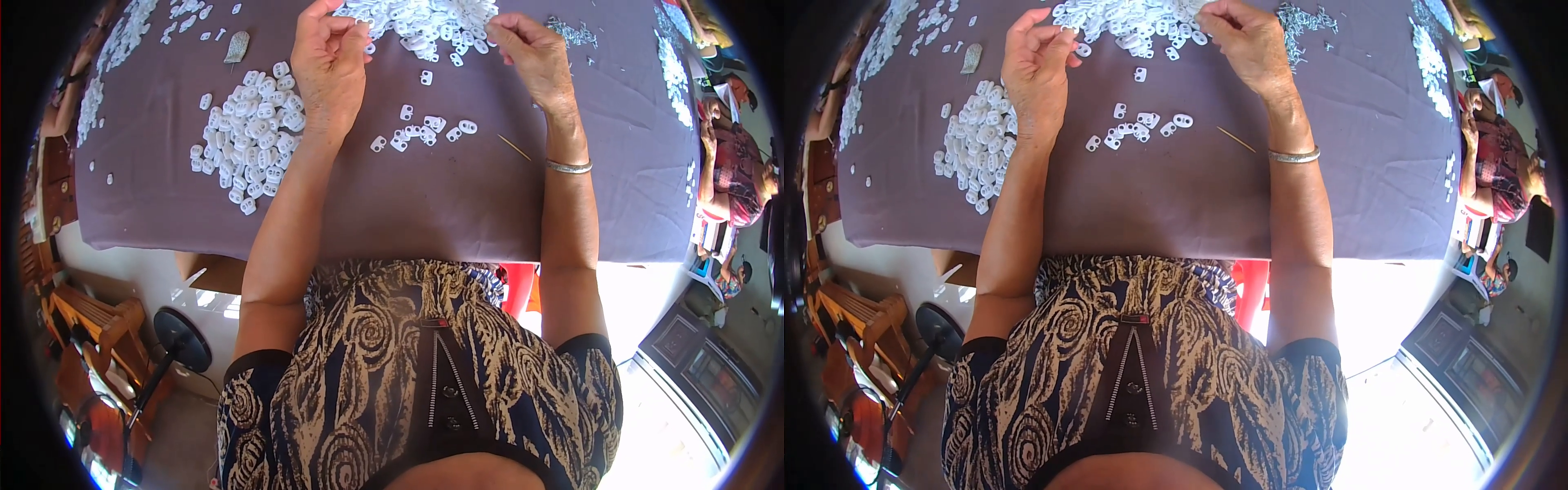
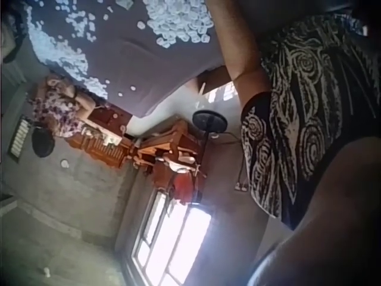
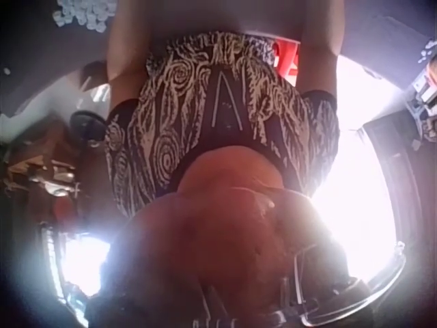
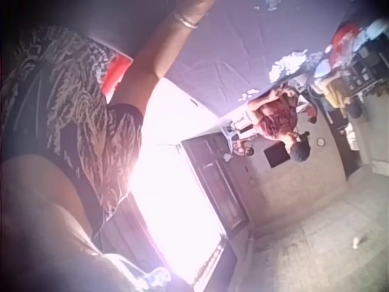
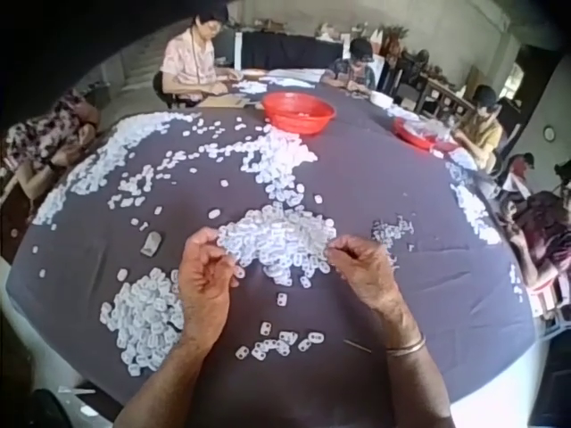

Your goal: The person assembles plastic cord lock fasteners by hand at a table, fitting the plastic components together and placing the assembled pieces into piles on the table.

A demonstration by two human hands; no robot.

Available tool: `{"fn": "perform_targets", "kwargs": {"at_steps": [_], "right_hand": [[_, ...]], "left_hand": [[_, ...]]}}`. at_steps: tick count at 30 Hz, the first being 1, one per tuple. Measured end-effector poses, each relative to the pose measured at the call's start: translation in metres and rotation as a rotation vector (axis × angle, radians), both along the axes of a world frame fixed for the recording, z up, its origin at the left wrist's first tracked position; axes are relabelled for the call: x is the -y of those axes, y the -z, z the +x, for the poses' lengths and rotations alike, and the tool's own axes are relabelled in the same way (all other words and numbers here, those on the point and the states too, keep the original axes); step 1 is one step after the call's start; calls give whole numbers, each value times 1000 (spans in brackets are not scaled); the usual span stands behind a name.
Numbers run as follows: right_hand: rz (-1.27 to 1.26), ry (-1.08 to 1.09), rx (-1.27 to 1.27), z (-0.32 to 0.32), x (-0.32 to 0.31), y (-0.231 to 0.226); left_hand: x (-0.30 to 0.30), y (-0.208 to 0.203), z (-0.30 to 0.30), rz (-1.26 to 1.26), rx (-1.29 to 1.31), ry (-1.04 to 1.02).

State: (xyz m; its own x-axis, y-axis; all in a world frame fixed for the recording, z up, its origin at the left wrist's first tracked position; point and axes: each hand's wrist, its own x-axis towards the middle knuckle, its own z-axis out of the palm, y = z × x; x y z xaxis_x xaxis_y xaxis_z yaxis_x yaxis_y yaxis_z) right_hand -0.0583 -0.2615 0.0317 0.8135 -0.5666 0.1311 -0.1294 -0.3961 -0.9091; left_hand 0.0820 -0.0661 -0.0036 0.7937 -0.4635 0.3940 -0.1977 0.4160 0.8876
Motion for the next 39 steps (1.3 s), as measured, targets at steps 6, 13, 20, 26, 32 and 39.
{"fn": "perform_targets", "kwargs": {"at_steps": [6,13,20,26,32,39], "right_hand": [[-141,-80,-4,8,-21,16],[-606,-64,-51,34,-60,15],[-471,-161,-4,23,-59,13],[-12,-161,4,14,-41,14],[173,-182,86,11,-43,-8],[-459,-71,52,7,-44,0]], "left_hand": [[-3,-1,2,91,-60,-29],[17,23,9,-330,16,113],[5,4,-4,-36,-88,18],[5,3,-5,-31,-72,9],[2,-3,-15,99,-62,60],[2,-10,-18,77,-64,97]]}}
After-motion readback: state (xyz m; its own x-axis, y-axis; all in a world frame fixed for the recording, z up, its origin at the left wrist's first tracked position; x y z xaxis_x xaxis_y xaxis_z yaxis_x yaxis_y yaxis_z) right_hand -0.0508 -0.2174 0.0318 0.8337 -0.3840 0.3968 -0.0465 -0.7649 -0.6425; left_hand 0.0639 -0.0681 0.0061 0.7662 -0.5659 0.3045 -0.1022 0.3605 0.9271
